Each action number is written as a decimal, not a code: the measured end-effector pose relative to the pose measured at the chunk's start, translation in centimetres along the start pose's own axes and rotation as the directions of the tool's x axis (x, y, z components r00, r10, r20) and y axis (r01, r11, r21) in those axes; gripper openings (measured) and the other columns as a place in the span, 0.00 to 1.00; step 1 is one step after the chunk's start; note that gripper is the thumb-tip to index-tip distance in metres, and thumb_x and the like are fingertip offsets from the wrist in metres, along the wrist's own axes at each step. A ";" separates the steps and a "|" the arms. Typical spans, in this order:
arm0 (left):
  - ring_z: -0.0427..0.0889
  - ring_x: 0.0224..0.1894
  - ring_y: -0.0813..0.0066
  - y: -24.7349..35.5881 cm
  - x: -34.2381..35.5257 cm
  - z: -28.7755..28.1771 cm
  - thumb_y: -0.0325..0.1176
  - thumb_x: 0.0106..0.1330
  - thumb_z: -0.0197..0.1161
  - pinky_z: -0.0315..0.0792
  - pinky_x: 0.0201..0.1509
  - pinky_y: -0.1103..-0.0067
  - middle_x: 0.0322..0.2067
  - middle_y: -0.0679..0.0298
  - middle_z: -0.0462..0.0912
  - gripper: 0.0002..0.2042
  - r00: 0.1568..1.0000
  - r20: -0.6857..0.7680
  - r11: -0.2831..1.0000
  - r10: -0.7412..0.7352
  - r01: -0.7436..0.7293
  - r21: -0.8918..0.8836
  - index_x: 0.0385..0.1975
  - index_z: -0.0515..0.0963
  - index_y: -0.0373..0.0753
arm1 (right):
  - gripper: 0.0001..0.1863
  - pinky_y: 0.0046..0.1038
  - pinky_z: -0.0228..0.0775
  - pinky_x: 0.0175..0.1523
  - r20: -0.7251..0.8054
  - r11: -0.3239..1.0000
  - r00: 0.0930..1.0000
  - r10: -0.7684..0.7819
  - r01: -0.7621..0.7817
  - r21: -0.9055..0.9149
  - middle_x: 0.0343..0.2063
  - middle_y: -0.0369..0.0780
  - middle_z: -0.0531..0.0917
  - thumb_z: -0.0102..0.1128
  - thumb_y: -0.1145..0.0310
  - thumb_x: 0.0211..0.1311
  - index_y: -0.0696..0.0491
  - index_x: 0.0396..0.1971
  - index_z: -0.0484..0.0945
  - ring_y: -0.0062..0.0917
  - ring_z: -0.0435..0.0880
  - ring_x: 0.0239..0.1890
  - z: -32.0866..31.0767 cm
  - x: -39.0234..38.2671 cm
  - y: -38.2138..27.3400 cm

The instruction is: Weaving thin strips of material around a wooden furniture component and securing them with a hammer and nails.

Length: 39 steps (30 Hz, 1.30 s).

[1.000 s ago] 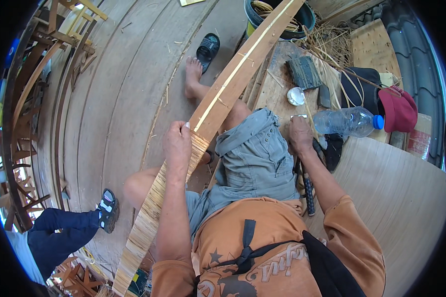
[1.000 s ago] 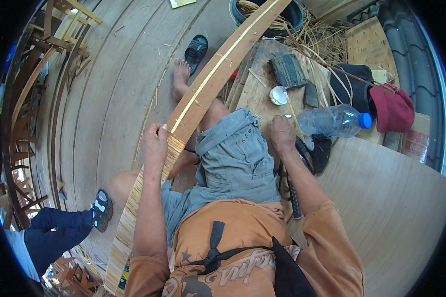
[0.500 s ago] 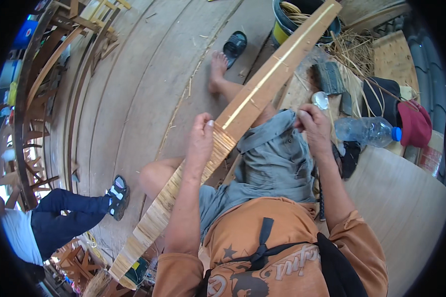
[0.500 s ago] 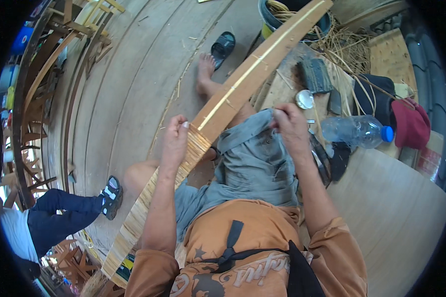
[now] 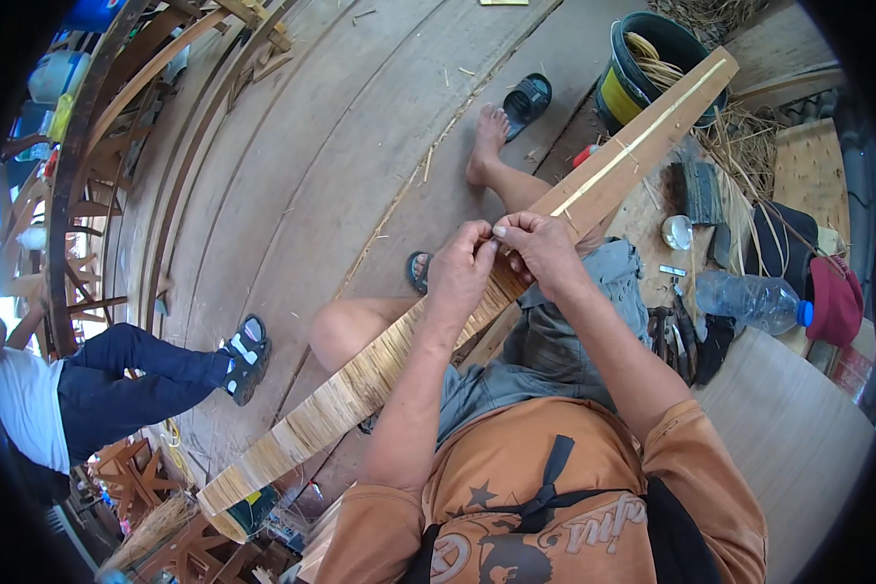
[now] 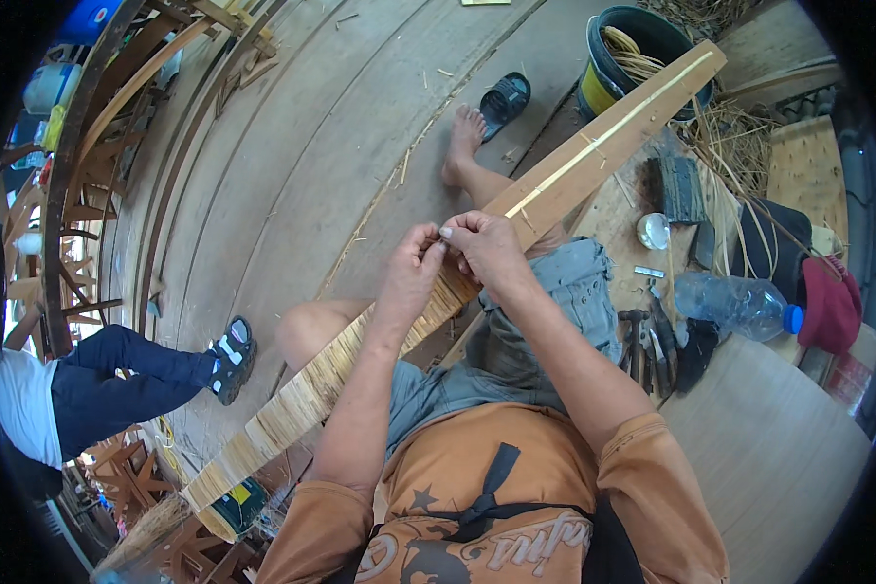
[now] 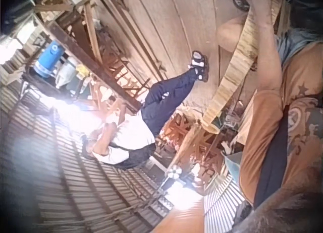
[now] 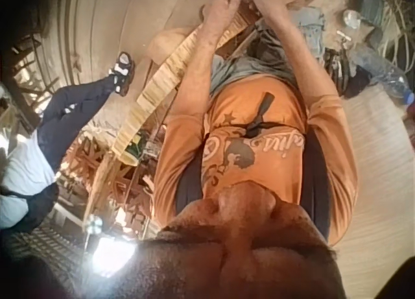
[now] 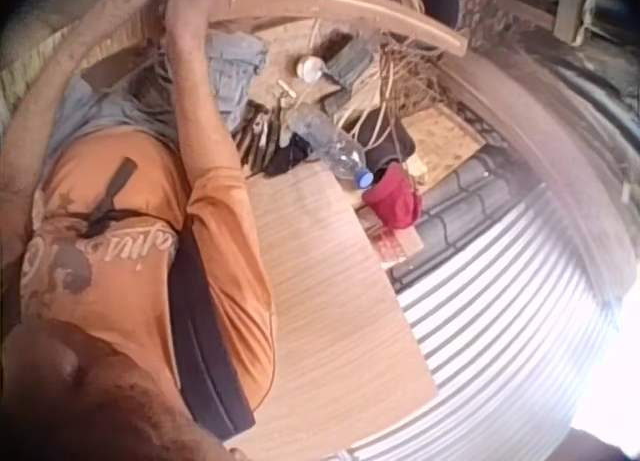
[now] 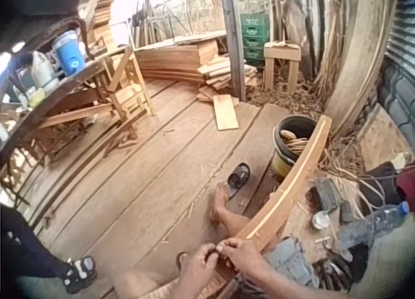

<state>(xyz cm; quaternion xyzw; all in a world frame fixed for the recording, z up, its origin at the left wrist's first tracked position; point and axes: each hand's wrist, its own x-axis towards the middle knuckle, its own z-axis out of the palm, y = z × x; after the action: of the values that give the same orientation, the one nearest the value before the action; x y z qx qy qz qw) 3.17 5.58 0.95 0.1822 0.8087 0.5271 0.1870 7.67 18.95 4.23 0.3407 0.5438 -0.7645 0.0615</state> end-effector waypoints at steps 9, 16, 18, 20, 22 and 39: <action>0.79 0.31 0.65 -0.2 0.4 -0.1 0.27 0.63 0.57 0.72 0.37 0.74 0.30 0.54 0.79 0.07 0.999 0.037 0.999 -0.025 0.026 -0.036 0.39 0.73 0.36 | 0.08 0.19 0.60 0.16 -0.032 0.994 0.997 -0.063 0.060 -0.092 0.15 0.33 0.74 0.54 0.71 0.61 0.59 0.26 0.78 0.13 0.71 0.13 0.0 0.9 1.2; 0.75 0.33 0.79 0.4 0.2 -0.5 0.28 0.66 0.53 0.71 0.39 0.80 0.29 0.63 0.78 0.06 0.998 0.013 0.996 -0.069 0.070 -0.054 0.38 0.74 0.35 | 0.10 0.34 0.70 0.32 -0.062 0.788 0.927 -0.369 0.276 -0.550 0.23 0.47 0.79 0.50 0.70 0.58 0.60 0.30 0.79 0.35 0.78 0.26 1.1 3.1 4.2; 0.73 0.32 0.80 -0.1 0.2 -0.2 0.28 0.67 0.52 0.70 0.39 0.80 0.29 0.63 0.77 0.07 0.998 0.024 0.997 -0.064 0.065 -0.046 0.39 0.73 0.34 | 0.09 0.28 0.69 0.23 -0.051 0.696 0.855 -0.516 0.385 -0.606 0.17 0.41 0.77 0.50 0.72 0.60 0.60 0.29 0.78 0.23 0.76 0.16 0.8 3.0 4.8; 0.73 0.35 0.82 -0.1 0.4 -0.5 0.26 0.68 0.50 0.69 0.41 0.83 0.32 0.67 0.76 0.05 0.999 0.001 0.999 -0.046 0.047 -0.012 0.39 0.72 0.34 | 0.11 0.40 0.71 0.42 -0.027 0.799 0.951 -0.309 0.244 -0.549 0.30 0.53 0.80 0.50 0.70 0.57 0.60 0.34 0.79 0.47 0.80 0.37 1.0 2.0 3.0; 0.75 0.33 0.76 -0.1 0.2 -0.4 0.28 0.68 0.50 0.71 0.41 0.77 0.30 0.60 0.77 0.08 0.998 0.004 0.998 -0.061 0.061 0.003 0.41 0.71 0.33 | 0.10 0.33 0.73 0.37 -0.087 0.981 0.992 -0.092 0.075 -0.182 0.24 0.47 0.80 0.50 0.69 0.60 0.60 0.34 0.78 0.36 0.82 0.30 -0.2 0.3 1.7; 0.80 0.35 0.49 1.8 -0.3 -0.1 0.29 0.65 0.54 0.72 0.38 0.65 0.31 0.47 0.79 0.06 0.998 0.059 0.930 0.022 -0.042 0.365 0.39 0.73 0.35 | 0.18 0.40 0.67 0.48 -0.570 0.541 0.800 -0.188 -0.400 -0.740 0.39 0.48 0.77 0.60 0.69 0.55 0.56 0.47 0.71 0.43 0.76 0.45 -20.8 -15.9 13.5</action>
<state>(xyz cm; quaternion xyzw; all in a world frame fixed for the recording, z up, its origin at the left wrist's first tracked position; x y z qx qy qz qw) 3.54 6.10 2.67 0.2412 0.8844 0.3650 0.1626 35.51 27.32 -0.79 0.5224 0.8067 -0.2601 0.0930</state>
